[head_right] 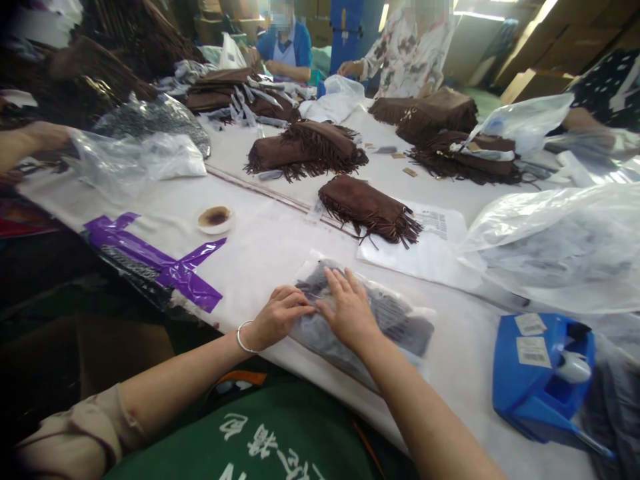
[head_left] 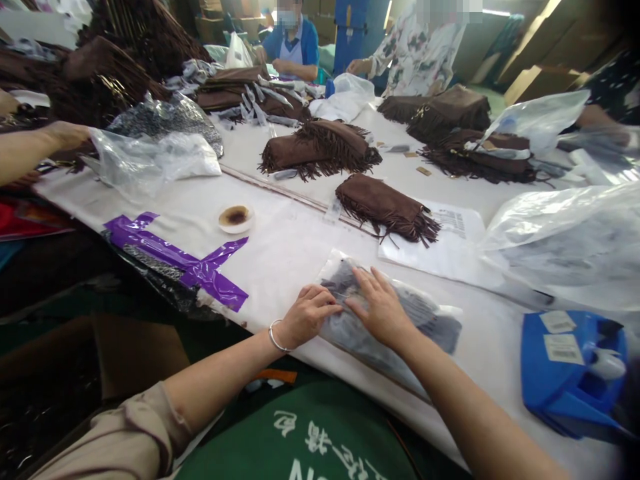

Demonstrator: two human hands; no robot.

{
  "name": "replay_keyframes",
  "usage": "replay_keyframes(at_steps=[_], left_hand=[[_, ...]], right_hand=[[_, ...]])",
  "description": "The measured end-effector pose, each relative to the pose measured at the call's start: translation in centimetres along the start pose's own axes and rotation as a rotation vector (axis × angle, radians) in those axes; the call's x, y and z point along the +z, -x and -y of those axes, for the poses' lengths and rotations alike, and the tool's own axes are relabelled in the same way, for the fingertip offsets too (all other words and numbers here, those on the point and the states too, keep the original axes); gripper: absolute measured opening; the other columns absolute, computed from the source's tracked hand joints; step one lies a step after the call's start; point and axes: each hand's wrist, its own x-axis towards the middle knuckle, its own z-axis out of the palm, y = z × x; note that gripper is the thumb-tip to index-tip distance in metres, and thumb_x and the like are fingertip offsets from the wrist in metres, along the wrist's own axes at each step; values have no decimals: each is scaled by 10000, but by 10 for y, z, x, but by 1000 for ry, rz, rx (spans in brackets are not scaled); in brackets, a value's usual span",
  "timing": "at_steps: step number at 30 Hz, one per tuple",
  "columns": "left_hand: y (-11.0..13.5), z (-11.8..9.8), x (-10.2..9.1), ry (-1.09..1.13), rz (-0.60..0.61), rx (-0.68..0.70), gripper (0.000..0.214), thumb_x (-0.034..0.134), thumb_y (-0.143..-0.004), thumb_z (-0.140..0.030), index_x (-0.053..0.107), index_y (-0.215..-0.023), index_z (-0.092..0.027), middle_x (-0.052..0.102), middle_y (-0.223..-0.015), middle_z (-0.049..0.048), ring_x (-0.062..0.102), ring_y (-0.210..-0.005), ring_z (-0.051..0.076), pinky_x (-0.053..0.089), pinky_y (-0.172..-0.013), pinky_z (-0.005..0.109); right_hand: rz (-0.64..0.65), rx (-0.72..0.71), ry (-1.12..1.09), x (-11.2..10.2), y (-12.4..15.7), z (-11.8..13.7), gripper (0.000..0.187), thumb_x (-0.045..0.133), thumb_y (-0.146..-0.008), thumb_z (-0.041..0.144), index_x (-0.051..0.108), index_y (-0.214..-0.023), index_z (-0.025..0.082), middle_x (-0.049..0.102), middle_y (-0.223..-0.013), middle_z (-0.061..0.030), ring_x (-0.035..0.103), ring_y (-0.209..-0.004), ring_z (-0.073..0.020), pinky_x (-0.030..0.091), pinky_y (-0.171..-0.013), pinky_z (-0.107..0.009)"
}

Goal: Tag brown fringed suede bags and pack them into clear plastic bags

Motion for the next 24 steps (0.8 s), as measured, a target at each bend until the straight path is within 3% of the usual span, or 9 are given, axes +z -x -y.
replay_keyframes(at_steps=[2, 5, 9, 13, 15, 18, 20, 24], left_hand=[[-2, -4, -2, -20, 17, -45, 261, 420, -937, -172, 634, -1074, -233, 606, -1044, 51, 480, -1040, 200, 358, -966, 385], [-6, -10, -5, -76, 64, -118, 318, 419, -922, -139, 575, -1181, -236, 583, -1102, 50, 469, -1040, 206, 360, -953, 393], [-17, -16, -7, -164, 123, -225, 409, 476, -860, -128, 519, -1254, -228, 559, -1145, 60, 457, -1059, 234, 378, -924, 412], [-21, -12, -9, -171, 83, -336, 483, 519, -785, -133, 514, -1264, -197, 533, -1212, 77, 438, -1121, 257, 380, -959, 421], [-17, -6, -10, -120, 40, -336, 454, 505, -805, -150, 522, -1256, -194, 523, -1245, 71, 422, -1174, 245, 358, -1017, 409], [-9, 1, -8, -50, -11, -305, 406, 467, -860, -194, 519, -1262, -193, 505, -1300, 62, 384, -1252, 226, 305, -1093, 406], [-6, 5, -6, -32, -26, -310, 394, 441, -876, -205, 520, -1262, -199, 504, -1315, 55, 385, -1266, 217, 291, -1110, 412], [-5, 10, -5, 19, -56, -370, 420, 400, -886, -267, 495, -1282, -163, 506, -1327, 76, 424, -1252, 207, 319, -1099, 405]], right_hand=[[-7, 21, -95, 20, 0, 11, 632, 467, -885, 377, 230, -1446, 208, 310, -1486, -65, 146, -1400, -268, 218, -1126, -476], [-117, 107, -283, 36, -5, 11, 529, 367, -915, 298, 282, -1426, 189, 335, -1474, -63, 195, -1393, -216, 208, -1138, -447], [-253, 188, -529, 30, -6, -3, 472, 325, -933, 316, 367, -1382, 176, 397, -1435, -70, 289, -1357, -175, 250, -1132, -409], [-348, 132, -383, 17, 9, 1, 458, 329, -948, 345, 394, -1369, 179, 413, -1426, -69, 274, -1364, -184, 244, -1136, -417], [-315, 22, -221, 16, 19, 9, 475, 322, -958, 372, 347, -1401, 201, 356, -1464, -51, 206, -1391, -190, 190, -1153, -434], [-103, -144, -51, 26, 27, 20, 553, 340, -942, 486, 308, -1422, 213, 325, -1478, -45, 186, -1398, -214, 127, -1162, -462], [-7, -152, -10, 33, 25, 23, 626, 335, -915, 572, 314, -1419, 201, 328, -1473, -55, 202, -1393, -229, 114, -1161, -474], [2, -83, -23, 34, 26, 18, 669, 321, -896, 619, 283, -1430, 217, 266, -1499, -40, 155, -1405, -230, 108, -1161, -480]])
